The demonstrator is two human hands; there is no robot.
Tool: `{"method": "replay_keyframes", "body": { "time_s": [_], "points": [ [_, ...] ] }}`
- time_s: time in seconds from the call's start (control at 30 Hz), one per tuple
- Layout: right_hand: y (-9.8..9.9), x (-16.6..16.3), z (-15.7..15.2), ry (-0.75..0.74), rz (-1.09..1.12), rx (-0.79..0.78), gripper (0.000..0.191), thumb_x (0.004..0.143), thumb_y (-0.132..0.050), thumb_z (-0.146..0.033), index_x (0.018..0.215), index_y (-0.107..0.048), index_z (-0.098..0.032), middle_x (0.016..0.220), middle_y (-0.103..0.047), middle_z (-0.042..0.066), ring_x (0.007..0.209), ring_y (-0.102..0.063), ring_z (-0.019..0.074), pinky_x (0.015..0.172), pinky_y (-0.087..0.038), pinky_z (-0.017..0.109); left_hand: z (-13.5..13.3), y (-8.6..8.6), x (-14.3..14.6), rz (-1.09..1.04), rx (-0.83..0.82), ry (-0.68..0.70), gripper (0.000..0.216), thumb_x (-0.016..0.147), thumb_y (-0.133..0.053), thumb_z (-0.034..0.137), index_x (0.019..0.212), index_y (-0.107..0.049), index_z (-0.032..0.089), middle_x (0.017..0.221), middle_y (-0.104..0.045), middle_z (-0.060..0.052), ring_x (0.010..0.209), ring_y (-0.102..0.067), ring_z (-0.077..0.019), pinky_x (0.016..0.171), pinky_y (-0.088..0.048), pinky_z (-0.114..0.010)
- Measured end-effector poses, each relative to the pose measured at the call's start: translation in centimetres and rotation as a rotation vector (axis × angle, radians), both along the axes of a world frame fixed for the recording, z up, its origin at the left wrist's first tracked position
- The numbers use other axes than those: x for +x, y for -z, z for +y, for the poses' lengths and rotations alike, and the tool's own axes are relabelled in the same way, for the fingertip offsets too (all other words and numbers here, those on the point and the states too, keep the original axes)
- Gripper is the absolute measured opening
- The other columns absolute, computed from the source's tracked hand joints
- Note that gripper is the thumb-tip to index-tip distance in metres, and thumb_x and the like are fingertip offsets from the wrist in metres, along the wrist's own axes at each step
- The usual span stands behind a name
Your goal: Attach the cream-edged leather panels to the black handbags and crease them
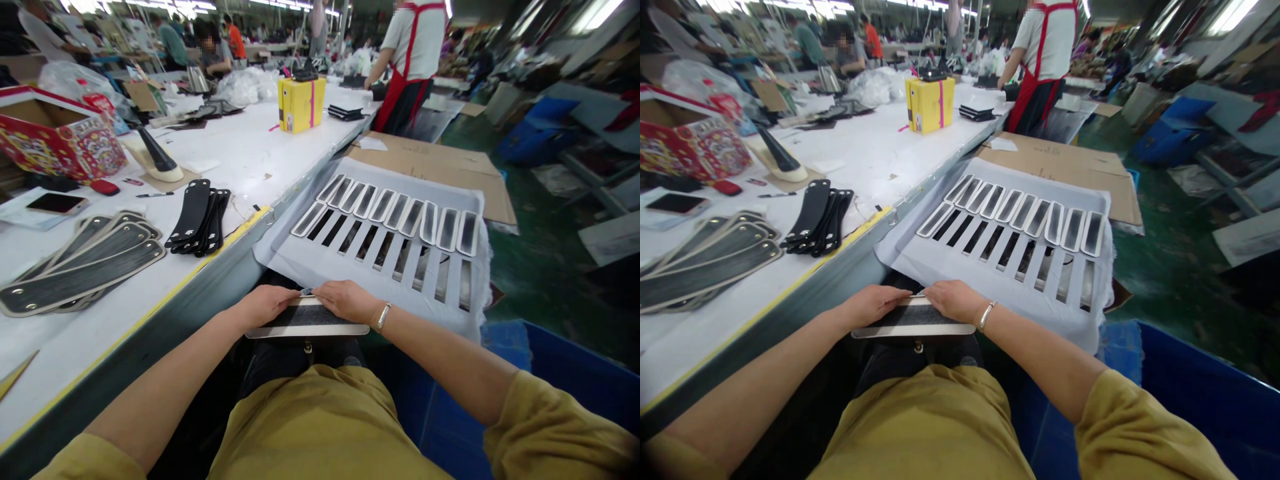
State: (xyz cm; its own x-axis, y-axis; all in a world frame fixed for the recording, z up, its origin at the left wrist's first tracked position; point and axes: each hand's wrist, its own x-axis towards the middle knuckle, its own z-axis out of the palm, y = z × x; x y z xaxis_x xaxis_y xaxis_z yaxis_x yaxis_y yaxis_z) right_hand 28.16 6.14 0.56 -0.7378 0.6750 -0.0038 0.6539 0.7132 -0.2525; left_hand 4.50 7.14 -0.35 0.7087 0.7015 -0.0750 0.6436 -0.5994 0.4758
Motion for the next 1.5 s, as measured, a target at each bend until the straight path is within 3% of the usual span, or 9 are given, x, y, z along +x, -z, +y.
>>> {"method": "replay_keyframes", "body": {
  "time_s": [0.23, 0.53, 0.73, 0.83, 0.97, 1.17, 1.33, 1.5],
  "points": [
    [-0.2, -0.2, -0.1, 0.014, -0.085, 0.005, 0.025, 0.094, -0.040, -0.026, 0.104, -0.060, -0.015, 0.089, -0.064, 0.007, 0.080, -0.060, 0.0167, 0.070, -0.042, 0.026, 0.0, 0.0, 0.6, 0.128, 0.101, 0.043, 0.039, 0.085, -0.041, 0.016, 0.119, -0.058, 0.020, 0.107, -0.069, -0.005, 0.094, -0.065, -0.0177, 0.084, -0.047, -0.026],
    [-0.1, -0.1, -0.2, -0.009, -0.064, 0.035, 0.023, 0.094, -0.040, -0.024, 0.100, -0.061, -0.016, 0.087, -0.062, 0.007, 0.077, -0.057, 0.0144, 0.068, -0.041, 0.024, 0.1, 0.4, 0.5, 0.142, 0.122, 0.053, 0.038, 0.085, -0.041, 0.016, 0.120, -0.058, 0.021, 0.109, -0.068, -0.004, 0.096, -0.064, -0.0171, 0.085, -0.048, -0.026],
    [0.3, 0.1, -0.2, -0.002, -0.033, 0.059, 0.024, 0.094, -0.040, -0.023, 0.098, -0.062, -0.016, 0.082, -0.061, 0.005, 0.073, -0.056, 0.0135, 0.065, -0.041, 0.023, -0.1, 0.6, 0.3, -0.038, 0.096, -0.023, 0.042, 0.086, -0.043, 0.019, 0.127, -0.051, 0.021, 0.109, -0.068, -0.002, 0.092, -0.065, -0.0145, 0.083, -0.049, -0.024],
    [0.3, 0.1, -0.1, -0.001, -0.027, 0.050, 0.022, 0.093, -0.041, -0.022, 0.098, -0.062, -0.016, 0.081, -0.061, 0.005, 0.072, -0.056, 0.0132, 0.064, -0.041, 0.023, 0.0, 0.8, 0.0, -0.102, 0.114, 0.014, 0.035, 0.088, -0.043, 0.022, 0.120, -0.057, 0.022, 0.106, -0.069, 0.000, 0.092, -0.064, -0.0127, 0.092, -0.046, -0.027],
    [0.4, 0.1, -0.1, -0.003, -0.011, 0.036, 0.021, 0.093, -0.042, -0.020, 0.095, -0.062, -0.015, 0.082, -0.062, 0.005, 0.072, -0.057, 0.0134, 0.065, -0.042, 0.023, 0.4, 1.0, 0.0, -0.027, 0.170, 0.111, 0.033, 0.088, -0.040, 0.017, 0.112, -0.061, 0.025, 0.107, -0.069, 0.002, 0.096, -0.063, -0.0126, 0.105, -0.035, -0.037],
    [0.5, 0.3, 0.3, -0.001, 0.070, -0.035, 0.024, 0.093, -0.042, -0.021, 0.101, -0.064, -0.015, 0.084, -0.065, 0.007, 0.076, -0.060, 0.0151, 0.072, -0.046, 0.026, 0.7, 1.1, 0.3, 0.047, 0.215, 0.086, 0.030, 0.089, -0.044, 0.022, 0.111, -0.064, 0.024, 0.103, -0.071, -0.001, 0.095, -0.065, -0.0159, 0.091, -0.046, -0.030],
    [-0.1, 0.9, 0.8, 0.007, 0.265, -0.090, 0.028, 0.092, -0.043, -0.022, 0.111, -0.061, -0.014, 0.100, -0.067, 0.009, 0.091, -0.061, 0.0162, 0.085, -0.046, 0.027, 0.7, 0.9, 0.3, 0.030, 0.186, 0.074, 0.031, 0.089, -0.045, 0.020, 0.112, -0.064, 0.024, 0.106, -0.070, -0.001, 0.096, -0.065, -0.0165, 0.084, -0.049, -0.026],
    [0.2, 1.2, 0.7, 0.001, 0.250, -0.025, 0.025, 0.093, -0.043, -0.024, 0.099, -0.065, -0.017, 0.087, -0.066, 0.006, 0.082, -0.061, 0.0146, 0.076, -0.047, 0.024, 0.8, 1.0, 0.3, 0.019, 0.187, 0.072, 0.029, 0.089, -0.045, 0.022, 0.111, -0.064, 0.024, 0.105, -0.070, -0.001, 0.094, -0.066, -0.0160, 0.081, -0.050, -0.025]
  ]
}}
